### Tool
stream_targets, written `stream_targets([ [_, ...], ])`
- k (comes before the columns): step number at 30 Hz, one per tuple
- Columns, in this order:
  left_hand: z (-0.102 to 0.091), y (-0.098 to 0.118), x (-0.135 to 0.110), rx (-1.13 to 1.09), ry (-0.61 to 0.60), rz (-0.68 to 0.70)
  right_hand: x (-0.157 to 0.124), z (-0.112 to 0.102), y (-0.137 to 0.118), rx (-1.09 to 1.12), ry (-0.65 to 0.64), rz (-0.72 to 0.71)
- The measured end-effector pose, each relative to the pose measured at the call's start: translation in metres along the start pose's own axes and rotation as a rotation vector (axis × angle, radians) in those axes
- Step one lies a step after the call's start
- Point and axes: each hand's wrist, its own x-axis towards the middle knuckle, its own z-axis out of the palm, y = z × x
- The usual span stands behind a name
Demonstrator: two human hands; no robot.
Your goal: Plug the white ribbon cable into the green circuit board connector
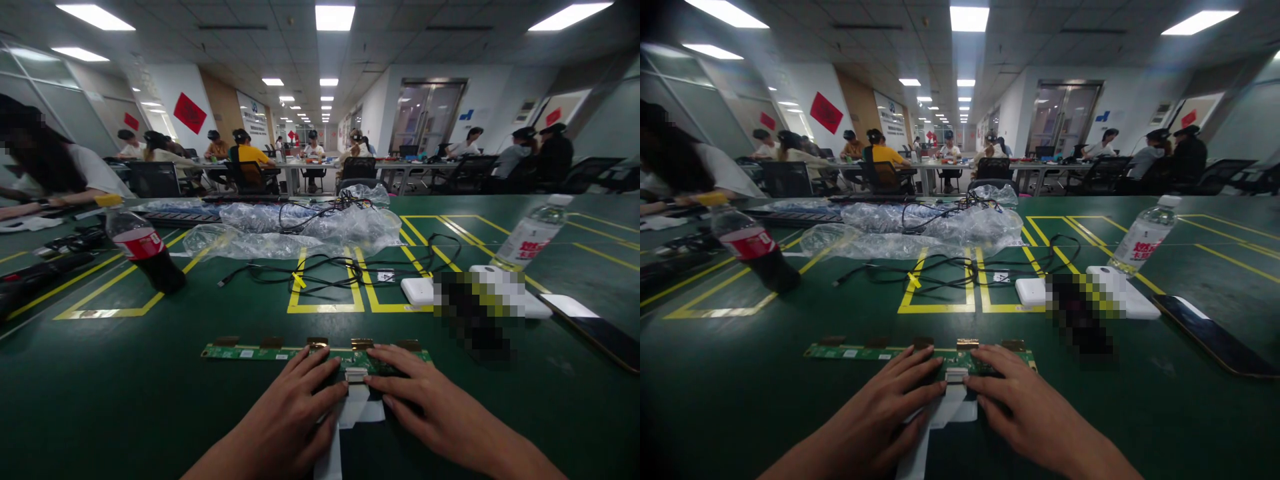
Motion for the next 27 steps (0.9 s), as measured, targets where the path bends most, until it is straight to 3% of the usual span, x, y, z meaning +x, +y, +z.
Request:
stream_targets([
  [16, -0.0017, 0.0045, 0.0019, -0.018, -0.002, -0.046, -0.0027, -0.0035, 0.0008, 0.066, -0.018, 0.001],
  [27, -0.0030, 0.0061, 0.0017, -0.034, 0.013, -0.061, -0.0002, 0.0005, 0.0020, 0.069, 0.046, -0.016],
])
